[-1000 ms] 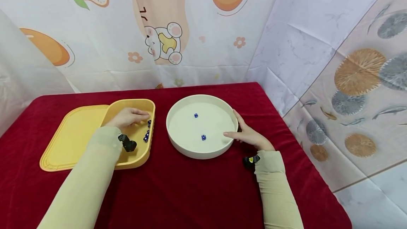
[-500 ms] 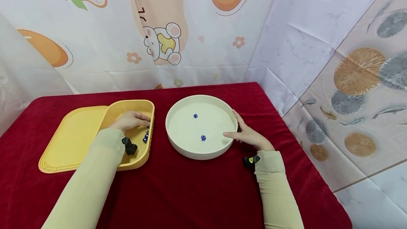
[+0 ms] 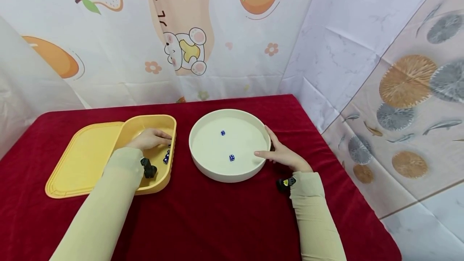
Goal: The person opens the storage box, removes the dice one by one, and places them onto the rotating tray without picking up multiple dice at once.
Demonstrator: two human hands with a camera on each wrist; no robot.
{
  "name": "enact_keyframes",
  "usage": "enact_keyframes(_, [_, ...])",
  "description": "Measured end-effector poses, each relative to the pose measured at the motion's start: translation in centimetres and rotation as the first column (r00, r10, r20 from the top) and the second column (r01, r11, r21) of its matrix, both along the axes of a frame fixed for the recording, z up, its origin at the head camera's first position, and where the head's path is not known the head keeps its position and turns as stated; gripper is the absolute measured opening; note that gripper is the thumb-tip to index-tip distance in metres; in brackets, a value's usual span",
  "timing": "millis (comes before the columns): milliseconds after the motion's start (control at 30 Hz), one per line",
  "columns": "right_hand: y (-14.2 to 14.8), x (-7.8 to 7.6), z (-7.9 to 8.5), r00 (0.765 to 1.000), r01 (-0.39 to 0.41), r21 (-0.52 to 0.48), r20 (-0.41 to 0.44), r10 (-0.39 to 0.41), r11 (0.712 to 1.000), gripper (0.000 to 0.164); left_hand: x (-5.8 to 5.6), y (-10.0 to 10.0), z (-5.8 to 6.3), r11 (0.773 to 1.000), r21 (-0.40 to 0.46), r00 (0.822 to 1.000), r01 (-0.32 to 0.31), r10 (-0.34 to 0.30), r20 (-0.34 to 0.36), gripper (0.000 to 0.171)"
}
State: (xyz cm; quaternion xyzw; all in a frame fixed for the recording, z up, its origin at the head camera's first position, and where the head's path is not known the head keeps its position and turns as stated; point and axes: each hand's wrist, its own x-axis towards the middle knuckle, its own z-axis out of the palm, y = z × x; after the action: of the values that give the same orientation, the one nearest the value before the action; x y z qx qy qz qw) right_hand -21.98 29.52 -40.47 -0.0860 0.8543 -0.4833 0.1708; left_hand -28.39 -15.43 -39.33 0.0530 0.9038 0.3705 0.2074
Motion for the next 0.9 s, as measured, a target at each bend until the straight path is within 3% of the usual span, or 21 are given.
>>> enact_keyframes(433, [0.3, -0.1, -0.3, 1.0, 0.0, 0.02, -0.002, 0.0, 1.0, 0.103, 0.0, 0.1, 0.0, 0.999, -0.034, 1.0, -0.014, 0.013, -0.026, 0.044])
enact_keyframes(733, [0.1, 0.0, -0.1, 1.0, -0.009, 0.01, -0.005, 0.009, 1.0, 0.103, 0.2, -0.3, 0.5, 0.984, 0.06, 0.985, -0.168, 0.169, -0.025, 0.052])
enact_keyframes(900, [0.2, 0.0, -0.1, 1.0, -0.004, 0.004, -0.003, 0.004, 1.0, 0.101, 0.1, -0.4, 1.2, 0.975, 0.091, 0.978, -0.204, 0.208, -0.029, 0.05])
